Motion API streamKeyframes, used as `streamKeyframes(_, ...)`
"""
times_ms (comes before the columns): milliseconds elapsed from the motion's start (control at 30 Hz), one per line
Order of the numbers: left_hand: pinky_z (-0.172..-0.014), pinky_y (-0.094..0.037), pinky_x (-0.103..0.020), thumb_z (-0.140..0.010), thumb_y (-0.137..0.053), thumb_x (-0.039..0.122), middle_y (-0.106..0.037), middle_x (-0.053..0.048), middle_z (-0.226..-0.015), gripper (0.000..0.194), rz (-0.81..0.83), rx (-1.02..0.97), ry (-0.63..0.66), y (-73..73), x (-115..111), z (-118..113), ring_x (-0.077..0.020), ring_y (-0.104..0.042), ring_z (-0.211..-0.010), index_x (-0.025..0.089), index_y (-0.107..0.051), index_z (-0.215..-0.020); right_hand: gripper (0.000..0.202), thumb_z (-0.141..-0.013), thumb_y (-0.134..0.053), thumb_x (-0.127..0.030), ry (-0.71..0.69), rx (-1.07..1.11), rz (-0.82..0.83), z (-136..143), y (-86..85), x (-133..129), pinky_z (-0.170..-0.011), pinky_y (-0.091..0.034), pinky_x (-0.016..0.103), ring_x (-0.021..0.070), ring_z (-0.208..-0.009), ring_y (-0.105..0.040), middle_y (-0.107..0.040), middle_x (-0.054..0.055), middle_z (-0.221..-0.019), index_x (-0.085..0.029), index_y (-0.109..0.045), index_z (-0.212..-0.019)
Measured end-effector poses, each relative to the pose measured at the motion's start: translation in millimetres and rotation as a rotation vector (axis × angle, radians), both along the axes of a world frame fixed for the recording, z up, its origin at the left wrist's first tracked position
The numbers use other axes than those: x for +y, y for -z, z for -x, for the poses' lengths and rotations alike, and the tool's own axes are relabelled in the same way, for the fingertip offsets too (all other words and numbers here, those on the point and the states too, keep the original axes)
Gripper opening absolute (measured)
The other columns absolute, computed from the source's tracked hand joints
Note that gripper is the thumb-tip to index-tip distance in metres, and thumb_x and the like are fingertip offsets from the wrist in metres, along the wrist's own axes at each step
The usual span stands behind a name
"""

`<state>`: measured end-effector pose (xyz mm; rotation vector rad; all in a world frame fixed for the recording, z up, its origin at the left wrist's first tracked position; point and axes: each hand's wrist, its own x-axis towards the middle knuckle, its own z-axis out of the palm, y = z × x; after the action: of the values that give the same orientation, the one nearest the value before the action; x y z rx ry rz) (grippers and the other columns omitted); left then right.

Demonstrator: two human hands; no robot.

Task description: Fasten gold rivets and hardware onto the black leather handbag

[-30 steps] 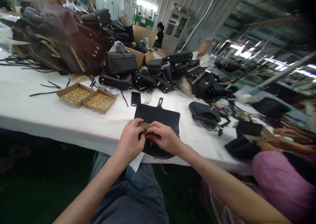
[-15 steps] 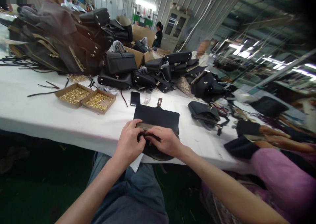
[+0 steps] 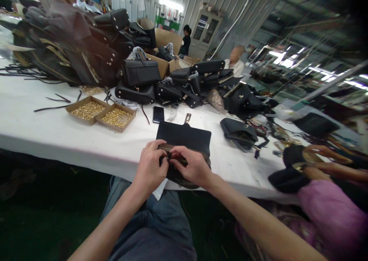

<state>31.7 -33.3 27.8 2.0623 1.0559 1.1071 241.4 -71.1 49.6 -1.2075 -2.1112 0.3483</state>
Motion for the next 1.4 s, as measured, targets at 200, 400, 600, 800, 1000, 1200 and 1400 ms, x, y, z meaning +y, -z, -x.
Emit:
streamKeyframes(200, -0.119, -0.055, -0.056, -0.094, -0.065, 0.005, -0.070, -0.009, -0.143, 0.021, 0.039, -0.087, -0.016, 1.3, -2.5, 0.9, -0.0315, -0.061, -0.138, 0.022, -0.075, -0.090, 0.015, -0.104, -0.066, -0.013, 0.062, -0.021, -0.095, 13.3, 3.1, -9.3, -0.090, -0.063, 0.037, 0.0229, -0.099, -0.078, -0.080, 0.007, -0.109, -0.024, -0.073, -0.112)
streamKeyframes(400, -0.120, -0.054, -0.055, -0.095, -0.064, 0.006, -0.070, -0.008, -0.143, 0.021, 0.053, -0.123, 0.011, 1.9, -4.3, 6.3, -0.0311, -0.061, -0.140, 0.023, -0.077, -0.093, 0.020, -0.105, -0.065, -0.013, 0.078, -0.081, -0.108, 13.7, 8.3, -12.4, -0.091, -0.063, 0.035, 0.0222, -0.103, -0.077, -0.078, 0.008, -0.116, -0.024, -0.075, -0.118)
streamKeyframes(600, -0.122, -0.053, -0.054, -0.098, -0.063, 0.009, -0.069, -0.008, -0.145, 0.022, 0.074, -0.133, 0.073, 0.0, -2.3, 14.0, -0.0294, -0.062, -0.140, 0.024, -0.079, -0.097, 0.015, -0.107, -0.061, -0.016, 0.015, -0.234, -0.116, 15.4, -1.4, -10.3, -0.082, -0.059, 0.035, 0.0222, -0.093, -0.074, -0.076, 0.009, -0.109, -0.022, -0.073, -0.114)
streamKeyframes(800, -0.123, -0.053, -0.055, -0.099, -0.061, 0.010, -0.069, -0.009, -0.146, 0.022, 0.074, -0.142, 0.082, 2.4, -2.9, 15.7, -0.0302, -0.062, -0.141, 0.024, -0.079, -0.099, 0.012, -0.107, -0.056, -0.020, -0.076, -0.365, -0.140, 15.7, -7.4, -3.8, -0.080, -0.057, 0.038, 0.0255, -0.092, -0.068, -0.072, 0.011, -0.102, -0.020, -0.067, -0.112)
streamKeyframes(1000, -0.123, -0.053, -0.054, -0.101, -0.059, 0.009, -0.068, -0.009, -0.148, 0.024, 0.038, -0.138, 0.050, 7.0, -13.0, 17.2, -0.0287, -0.060, -0.142, 0.024, -0.077, -0.105, 0.004, -0.105, -0.060, -0.018, -0.119, -0.290, 0.002, 10.7, -16.6, -8.8, -0.079, -0.055, 0.038, 0.0240, -0.089, -0.066, -0.070, 0.009, -0.100, -0.022, -0.062, -0.106)
streamKeyframes(1200, -0.118, -0.056, -0.053, -0.099, -0.060, 0.007, -0.068, -0.011, -0.144, 0.021, -0.081, -0.112, 0.022, 7.9, -21.9, 18.4, -0.0294, -0.060, -0.139, 0.022, -0.074, -0.104, 0.008, -0.099, -0.071, -0.016, -0.114, 0.036, 0.224, 3.1, -27.3, -17.9, -0.090, -0.061, 0.038, 0.0220, -0.096, -0.073, -0.076, 0.008, -0.107, -0.022, -0.066, -0.099)
streamKeyframes(1400, -0.116, -0.057, -0.054, -0.099, -0.062, 0.007, -0.069, -0.011, -0.143, 0.021, -0.060, -0.102, 0.055, 1.2, -23.5, 23.5, -0.0306, -0.060, -0.138, 0.024, -0.075, -0.103, 0.016, -0.102, -0.074, -0.025, 0.061, 0.299, 0.362, -0.6, -22.5, -10.1, -0.081, -0.067, 0.034, 0.0207, -0.087, -0.080, -0.082, 0.007, -0.101, -0.020, -0.074, -0.117)
